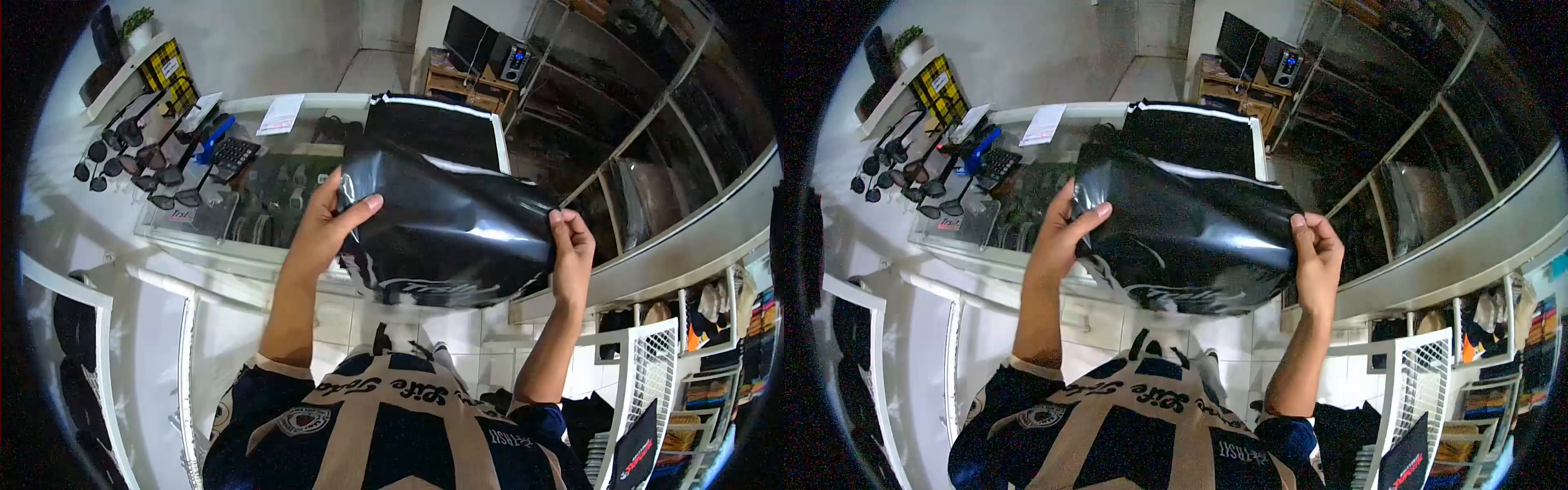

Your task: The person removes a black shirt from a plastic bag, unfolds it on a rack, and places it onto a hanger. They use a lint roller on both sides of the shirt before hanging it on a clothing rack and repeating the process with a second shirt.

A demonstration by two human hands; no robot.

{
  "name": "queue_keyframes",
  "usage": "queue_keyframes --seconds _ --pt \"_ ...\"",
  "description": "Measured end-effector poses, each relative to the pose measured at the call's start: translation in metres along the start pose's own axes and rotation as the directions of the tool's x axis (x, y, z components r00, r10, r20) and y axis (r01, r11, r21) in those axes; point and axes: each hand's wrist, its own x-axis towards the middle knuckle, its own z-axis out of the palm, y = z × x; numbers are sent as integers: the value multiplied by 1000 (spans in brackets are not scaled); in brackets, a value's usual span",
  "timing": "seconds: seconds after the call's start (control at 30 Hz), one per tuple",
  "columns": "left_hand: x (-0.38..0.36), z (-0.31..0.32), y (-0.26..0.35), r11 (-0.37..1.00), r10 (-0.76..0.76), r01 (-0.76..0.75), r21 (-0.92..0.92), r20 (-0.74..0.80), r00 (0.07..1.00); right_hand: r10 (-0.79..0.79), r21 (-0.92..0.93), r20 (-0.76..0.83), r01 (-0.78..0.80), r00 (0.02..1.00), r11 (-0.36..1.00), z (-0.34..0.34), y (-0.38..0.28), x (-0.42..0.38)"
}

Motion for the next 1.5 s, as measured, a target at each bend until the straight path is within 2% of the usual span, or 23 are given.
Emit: queue_keyframes --seconds 0.07,0.1,0.17,0.23,0.3,0.37,0.43,0.47,0.57,0.6,0.73,0.8,0.83,0.9,0.97,1.03,1.07,1.1,1.17,1.23,1.3,1.37,1.5 --pt "25 -1 19 1000 13 -13 -27 22 1000 -97 -93 24 98 995 991 4 -12 32" --pt "42 -2 29 998 25 -26 61 17 1000 -129 -116 29 132 991 984 7 -17 49" --pt "84 -3 41 995 102 -101 -13 67 993 -206 -165 73 216 976 962 18 -23 95" --pt "139 -11 41 997 29 -18 -75 151 988 -117 -181 90 131 989 975 33 -15 145" --pt "189 -27 18 999 -11 20 -50 170 985 -158 -246 118 183 980 952 47 20 201" --pt "230 -40 -24 990 -79 71 122 62 995 -26 -261 84 47 996 964 62 70 242" --pt "253 -50 -74 984 -83 83 155 -9 997 -39 -511 35 51 999 858 67 133 274" --pt "256 -52 -91 978 -88 102 181 -87 992 2 -537 23 11 1000 844 72 139 267" --pt "239 -44 -96 942 -175 208 263 -143 974 110 -586 -17 -99 994 804 81 170 251" --pt "243 -47 -104 907 -139 195 372 -172 975 84 -625 -42 -92 996 775 83 175 246" --pt "242 -52 -121 875 -135 204 439 -183 974 101 -665 -61 -116 993 738 89 172 236" --pt "237 -53 -125 594 116 100 798 -208 971 137 -669 -59 -141 989 730 85 161 232" --pt "228 -52 -120 595 107 104 797 -206 973 56 -740 -17 -50 998 671 80 159 230" --pt "197 -54 -108 473 215 -35 881 -77 974 -3 -845 87 75 996 530 63 143 213" --pt "144 -58 -90 403 202 -155 902 77 976 -116 -749 115 163 987 643 58 85 148" --pt "76 -44 -48 416 92 -95 904 62 994 -108 -707 222 236 969 667 45 52 86" --pt "48 -41 -41 369 73 -41 928 15 997 85 -721 146 47 986 691 45 35 51" --pt "25 -40 -39 321 51 9 947 -27 998 92 -755 123 33 988 655 43 28 23" --pt "-4 -42 -48 334 124 -16 943 -27 992 84 -812 103 35 991 582 32 44 -16" --pt "-20 -37 -51 349 205 -42 936 -32 978 153 -795 26 -72 988 602 31 50 -37" --pt "-29 -30 -47 537 107 105 837 -191 976 159 -757 -29 -125 987 642 30 56 -44" --pt "-34 -30 -52 567 191 26 823 -162 968 269 -641 -68 -248 961 727 32 53 -41" --pt "-36 -23 -44 667 93 110 737 -228 969 160 -506 -32 -154 987 849 27 67 -39"
